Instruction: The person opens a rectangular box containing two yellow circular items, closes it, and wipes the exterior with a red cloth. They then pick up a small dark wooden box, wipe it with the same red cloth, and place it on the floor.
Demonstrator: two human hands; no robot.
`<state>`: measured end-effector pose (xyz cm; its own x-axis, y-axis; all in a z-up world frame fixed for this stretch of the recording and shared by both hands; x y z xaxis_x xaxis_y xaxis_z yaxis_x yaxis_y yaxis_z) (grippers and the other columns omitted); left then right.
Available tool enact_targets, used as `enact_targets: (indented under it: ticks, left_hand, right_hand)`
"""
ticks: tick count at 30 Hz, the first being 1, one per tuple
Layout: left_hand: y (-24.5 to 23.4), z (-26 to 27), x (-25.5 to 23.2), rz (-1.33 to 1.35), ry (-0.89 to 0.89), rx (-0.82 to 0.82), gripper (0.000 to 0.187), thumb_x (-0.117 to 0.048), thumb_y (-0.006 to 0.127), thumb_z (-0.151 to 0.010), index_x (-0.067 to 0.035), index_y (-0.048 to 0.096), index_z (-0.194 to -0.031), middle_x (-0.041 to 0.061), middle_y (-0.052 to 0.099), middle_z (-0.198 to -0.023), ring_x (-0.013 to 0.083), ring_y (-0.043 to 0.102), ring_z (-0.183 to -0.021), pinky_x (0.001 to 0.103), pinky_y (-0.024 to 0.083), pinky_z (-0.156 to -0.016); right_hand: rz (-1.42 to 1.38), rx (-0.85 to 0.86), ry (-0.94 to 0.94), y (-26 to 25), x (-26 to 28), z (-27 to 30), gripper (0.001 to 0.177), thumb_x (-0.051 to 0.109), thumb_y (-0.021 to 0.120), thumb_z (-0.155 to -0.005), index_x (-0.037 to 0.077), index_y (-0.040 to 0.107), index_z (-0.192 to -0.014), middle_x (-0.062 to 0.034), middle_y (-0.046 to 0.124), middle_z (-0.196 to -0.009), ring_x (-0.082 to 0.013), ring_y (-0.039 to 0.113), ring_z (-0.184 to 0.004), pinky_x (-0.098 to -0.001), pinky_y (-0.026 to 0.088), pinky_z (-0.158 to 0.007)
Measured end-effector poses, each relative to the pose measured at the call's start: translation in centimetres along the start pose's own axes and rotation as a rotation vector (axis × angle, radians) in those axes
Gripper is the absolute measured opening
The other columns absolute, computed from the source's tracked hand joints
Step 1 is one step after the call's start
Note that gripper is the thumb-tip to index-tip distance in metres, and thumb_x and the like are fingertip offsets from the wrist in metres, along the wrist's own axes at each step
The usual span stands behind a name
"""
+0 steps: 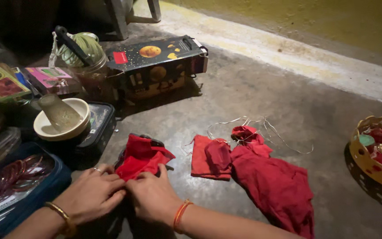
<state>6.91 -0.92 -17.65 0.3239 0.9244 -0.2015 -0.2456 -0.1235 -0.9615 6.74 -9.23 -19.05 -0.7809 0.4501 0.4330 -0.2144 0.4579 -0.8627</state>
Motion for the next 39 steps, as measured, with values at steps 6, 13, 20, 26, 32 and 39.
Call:
enact_targets:
  ticks: [6, 13, 20, 26, 32, 39]
  left_hand:
    - [-1.8, -0.8, 1.2, 0.056, -0.149, -0.104, 0.035, -0.038, 0.067, -0.080, -0.024, 0.076, -0.111, 0.002, 0.070, -0.116, 0.0280, 0.056, -0.115, 0.045, 0.045, -0.098]
    - [-5.8, -3.9, 3.2, 0.082, -0.263, -0.439, 0.038, -0.026, 0.076, -0.078, -0.015, 0.069, -0.114, 0.011, 0.069, -0.112, 0.0340, 0.063, -0.107, 0.045, 0.052, -0.093]
    - [-4.4, -7.7, 4.4, 0.110, -0.439, -0.429, 0.057, -0.025, 0.081, -0.073, -0.013, 0.064, -0.127, 0.015, 0.069, -0.117, 0.0368, 0.064, -0.109, 0.045, 0.052, -0.093]
    - [-2.9, -8.0, 6.9, 0.241, -0.609, -0.349, 0.023, -0.030, 0.075, -0.083, -0.019, 0.078, -0.104, 0.007, 0.078, -0.099, 0.0314, 0.074, -0.095, 0.043, 0.058, -0.084]
    - [-1.4, -7.9, 6.7, 0.284, -0.517, -0.362, 0.025, -0.027, 0.074, -0.080, -0.019, 0.076, -0.103, 0.011, 0.077, -0.096, 0.0348, 0.072, -0.092, 0.045, 0.058, -0.083]
    - [-1.1, -6.4, 4.7, 0.042, -0.396, -0.216, 0.021, -0.025, 0.075, -0.077, -0.017, 0.077, -0.096, 0.011, 0.076, -0.093, 0.0350, 0.069, -0.097, 0.045, 0.056, -0.087]
  right_hand:
    - [-0.090, -0.263, -0.003, -4.1, -0.4, 1.0, 0.032, 0.017, 0.071, -0.079, 0.007, 0.066, -0.109, -0.0130, 0.070, -0.110, -0.0331, 0.057, -0.122, -0.0619, 0.034, -0.103]
    - [-0.499, -0.292, 0.816, -3.2, -13.5, 2.0, 0.059, 0.017, 0.078, -0.081, 0.003, 0.047, -0.128, -0.0166, 0.068, -0.103, -0.0283, 0.066, -0.097, -0.0375, 0.053, -0.082]
    - [-1.153, -0.282, 1.003, 2.0, -15.8, 1.0, 0.051, 0.005, 0.075, -0.077, 0.003, 0.048, -0.120, -0.0117, 0.066, -0.079, -0.0219, 0.061, -0.066, -0.0342, 0.048, -0.052]
    - [-0.668, -0.508, 0.591, -5.0, -13.3, -2.2, 0.028, 0.009, 0.082, -0.076, 0.001, 0.062, -0.094, -0.0068, 0.069, -0.078, -0.0189, 0.068, -0.071, -0.0299, 0.057, -0.065]
    - [-0.101, -0.351, 0.029, -5.6, -5.7, -3.4, 0.033, 0.013, 0.075, -0.077, 0.002, 0.067, -0.107, -0.0174, 0.064, -0.112, -0.0393, 0.059, -0.106, -0.0444, 0.051, -0.091]
    - [0.161, -0.213, -0.107, -2.9, -4.2, -3.0, 0.033, 0.023, 0.071, -0.080, 0.007, 0.069, -0.110, -0.0130, 0.062, -0.123, -0.0323, 0.057, -0.112, -0.0440, 0.045, -0.094]
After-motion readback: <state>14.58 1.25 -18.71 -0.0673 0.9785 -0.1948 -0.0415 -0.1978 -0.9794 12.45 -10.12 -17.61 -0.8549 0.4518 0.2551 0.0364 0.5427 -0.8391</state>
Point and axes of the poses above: each hand's wrist, its own z-axis away from the middle knuckle, its own y-axis out of the palm, x = y × z, the point moved 10 cm from there along -z, towards the middle knuckle
